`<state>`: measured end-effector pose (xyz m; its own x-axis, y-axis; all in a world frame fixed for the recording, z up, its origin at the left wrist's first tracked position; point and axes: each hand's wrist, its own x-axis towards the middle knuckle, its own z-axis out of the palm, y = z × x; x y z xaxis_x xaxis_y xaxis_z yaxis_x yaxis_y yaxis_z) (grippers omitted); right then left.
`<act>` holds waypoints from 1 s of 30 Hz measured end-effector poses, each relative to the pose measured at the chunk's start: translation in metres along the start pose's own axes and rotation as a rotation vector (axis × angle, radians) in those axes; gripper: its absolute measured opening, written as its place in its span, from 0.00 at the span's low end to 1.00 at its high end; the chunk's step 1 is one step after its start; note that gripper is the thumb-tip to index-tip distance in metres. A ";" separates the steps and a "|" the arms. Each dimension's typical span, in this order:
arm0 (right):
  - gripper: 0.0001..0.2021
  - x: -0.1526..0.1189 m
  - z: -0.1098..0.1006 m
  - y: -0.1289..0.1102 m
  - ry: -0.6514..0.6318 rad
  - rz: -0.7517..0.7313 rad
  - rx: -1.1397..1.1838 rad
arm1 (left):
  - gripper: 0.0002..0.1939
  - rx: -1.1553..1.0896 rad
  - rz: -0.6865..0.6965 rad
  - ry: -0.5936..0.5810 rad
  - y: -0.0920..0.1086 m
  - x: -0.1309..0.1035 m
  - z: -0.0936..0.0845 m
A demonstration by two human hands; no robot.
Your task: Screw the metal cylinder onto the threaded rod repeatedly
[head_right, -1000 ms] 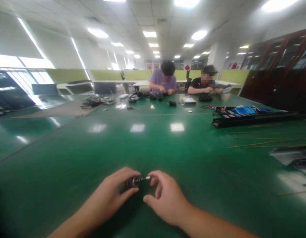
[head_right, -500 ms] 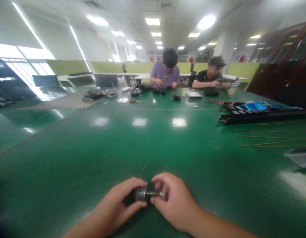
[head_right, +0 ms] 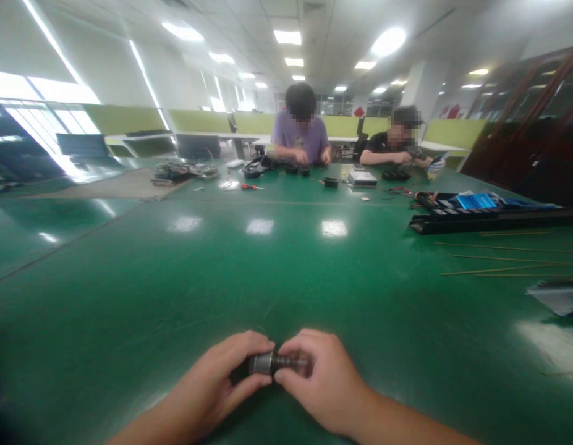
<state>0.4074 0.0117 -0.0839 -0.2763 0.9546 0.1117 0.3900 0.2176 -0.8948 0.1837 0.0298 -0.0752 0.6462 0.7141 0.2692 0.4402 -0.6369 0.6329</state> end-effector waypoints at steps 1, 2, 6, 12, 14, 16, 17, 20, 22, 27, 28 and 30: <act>0.05 0.000 0.000 0.000 -0.002 0.003 0.002 | 0.14 0.007 0.003 -0.001 0.000 -0.001 0.000; 0.05 0.000 0.000 -0.001 -0.001 0.005 0.004 | 0.14 0.013 0.008 0.001 0.000 -0.001 0.000; 0.02 0.000 -0.001 -0.002 0.005 0.012 0.002 | 0.14 0.040 0.020 0.011 0.002 0.000 -0.001; 0.00 -0.001 0.000 -0.001 0.014 0.007 0.009 | 0.14 0.088 0.030 0.022 0.003 0.002 -0.001; 0.00 -0.001 0.001 0.000 0.016 0.009 0.007 | 0.13 0.096 0.032 0.023 0.003 0.002 -0.002; 0.00 0.000 0.001 0.000 0.018 0.010 0.012 | 0.14 0.099 0.037 0.028 0.003 0.002 -0.002; 0.00 0.000 0.000 0.000 0.019 0.008 0.015 | 0.14 0.099 0.038 0.031 0.003 0.002 -0.002; 0.01 0.000 0.000 0.000 0.021 0.011 0.019 | 0.14 0.099 0.041 0.044 0.003 0.002 -0.002; 0.01 0.000 0.000 0.000 0.023 0.014 0.014 | 0.14 0.103 0.044 0.052 0.003 0.003 -0.002; 0.01 0.000 0.000 0.002 0.024 0.015 0.017 | 0.14 0.120 0.037 0.057 0.002 0.002 -0.001; 0.01 0.000 0.000 0.002 0.024 0.017 0.022 | 0.14 0.121 0.035 0.055 0.002 0.001 -0.001; 0.02 0.000 0.000 0.001 0.024 0.018 0.031 | 0.14 0.117 0.032 0.049 0.002 0.001 -0.001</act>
<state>0.4075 0.0118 -0.0852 -0.2480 0.9630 0.1055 0.3670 0.1942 -0.9097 0.1845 0.0295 -0.0728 0.6314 0.7042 0.3248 0.4913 -0.6873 0.5350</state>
